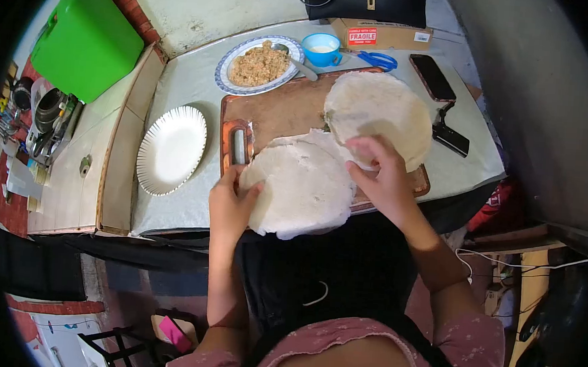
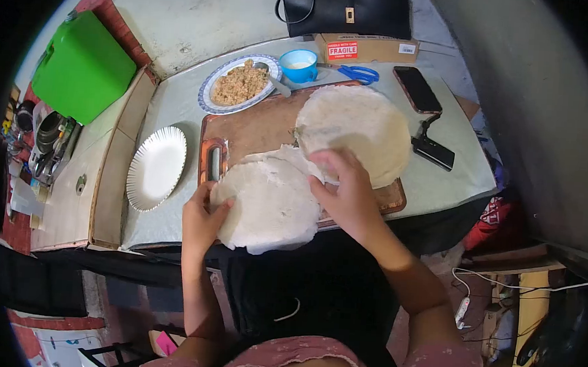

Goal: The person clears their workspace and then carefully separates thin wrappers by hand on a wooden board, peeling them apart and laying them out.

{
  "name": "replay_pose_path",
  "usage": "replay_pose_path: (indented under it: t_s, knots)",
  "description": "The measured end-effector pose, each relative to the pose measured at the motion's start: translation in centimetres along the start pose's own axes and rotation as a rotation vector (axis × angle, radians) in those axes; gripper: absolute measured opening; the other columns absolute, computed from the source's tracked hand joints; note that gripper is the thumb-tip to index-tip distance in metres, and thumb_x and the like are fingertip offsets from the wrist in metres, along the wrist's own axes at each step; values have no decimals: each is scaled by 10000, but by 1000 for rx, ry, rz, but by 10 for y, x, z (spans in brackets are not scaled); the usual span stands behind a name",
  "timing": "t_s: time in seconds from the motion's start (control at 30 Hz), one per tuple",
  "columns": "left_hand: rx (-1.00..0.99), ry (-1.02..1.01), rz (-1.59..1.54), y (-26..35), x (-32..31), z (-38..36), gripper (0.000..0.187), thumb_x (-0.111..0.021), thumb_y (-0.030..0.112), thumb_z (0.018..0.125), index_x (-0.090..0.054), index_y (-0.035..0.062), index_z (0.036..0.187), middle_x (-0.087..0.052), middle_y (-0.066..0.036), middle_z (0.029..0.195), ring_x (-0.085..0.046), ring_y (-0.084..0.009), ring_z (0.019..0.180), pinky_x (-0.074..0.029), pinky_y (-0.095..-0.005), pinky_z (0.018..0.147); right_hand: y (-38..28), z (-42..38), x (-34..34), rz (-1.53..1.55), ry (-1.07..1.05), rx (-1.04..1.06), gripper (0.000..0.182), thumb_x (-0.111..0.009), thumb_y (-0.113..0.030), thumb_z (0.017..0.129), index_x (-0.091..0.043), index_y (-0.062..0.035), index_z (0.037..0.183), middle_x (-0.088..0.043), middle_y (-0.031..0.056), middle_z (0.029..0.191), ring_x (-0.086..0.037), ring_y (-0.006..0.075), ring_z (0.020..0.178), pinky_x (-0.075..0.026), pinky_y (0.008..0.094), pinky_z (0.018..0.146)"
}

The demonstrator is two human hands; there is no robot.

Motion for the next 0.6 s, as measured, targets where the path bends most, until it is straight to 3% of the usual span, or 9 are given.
replay_pose_path:
  t_s: [0.03, 0.1, 0.17, 0.2, 0.3, 0.4, 0.5, 0.6]
  knots:
    - [-53, 20, 47, 4, -1, 2, 277, -768, 73, 780, -659, -2, 1024, -656, -184, 823, -621, -312, 794, -486, -351, 742, 8, -6, -5, 83, -85, -92, 268, -700, -78, 798, -627, -39, 1054, -646, 131, 1011, -621, 308, 933, -477, 391, 880]
    - [-161, 67, 145, 12, 1, 8, 259, -774, 68, 775, -667, -2, 1001, -661, -188, 886, -622, -320, 874, -481, -356, 783, 4, -15, -13, 0, -168, -84, 218, -686, -96, 820, -611, -34, 1015, -629, 125, 926, -620, 301, 887, -488, 394, 807]
    - [-362, 143, 72, 20, 0, 13, 259, -780, 63, 768, -667, -11, 989, -649, -188, 959, -607, -324, 909, -476, -362, 811, 8, -22, -26, 33, -219, -116, 202, -680, -103, 828, -608, -35, 1004, -616, 121, 903, -615, 296, 880, -490, 401, 786]
    - [-461, 178, 36, 23, -1, 14, 259, -783, 61, 765, -667, -15, 984, -644, -188, 995, -600, -326, 926, -473, -364, 825, 1, -21, -26, -70, -164, 2, 208, -680, -103, 830, -610, -44, 1016, -600, 122, 878, -617, 308, 860, -493, 400, 775]
    - [-453, 70, 38, 19, -14, 32, 294, -792, 44, 743, -659, -25, 995, -618, -187, 1091, -603, -327, 917, -483, -352, 823, -5, -17, -25, -60, -148, 3, 215, -681, -103, 831, -613, -57, 1030, -613, 125, 903, -617, 318, 857, -495, 405, 770]
    - [-277, -73, 23, 19, -19, 42, 318, -788, 40, 754, -653, -19, 1035, -649, -185, 1056, -629, -305, 927, -494, -342, 842, -8, -11, -17, -8, -157, -62, 204, -682, -101, 830, -625, -63, 1022, -633, 128, 946, -618, 328, 881, -493, 408, 782]
    - [-225, -263, -112, 15, -28, 51, 343, -781, 51, 774, -641, -16, 1079, -675, -182, 1015, -648, -268, 906, -501, -335, 839, 7, -4, 11, -82, -8, -60, 183, -683, -92, 829, -636, -63, 1003, -647, 126, 985, -614, 330, 915, -487, 405, 808]
    - [-250, -181, 8, 18, -13, 77, 356, -762, 53, 792, -632, -14, 1117, -706, -197, 993, -688, -271, 913, -510, -351, 812, 20, 5, 42, -281, 141, 121, 199, -686, -76, 819, -641, -51, 1011, -646, 143, 982, -611, 342, 925, -488, 396, 821]
Point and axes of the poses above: each hand's wrist, its own z-axis towards the middle knuckle, its own x-axis out of the back of the hand, y = z × x, the point moved 8 cm from there along z, towards the middle knuckle
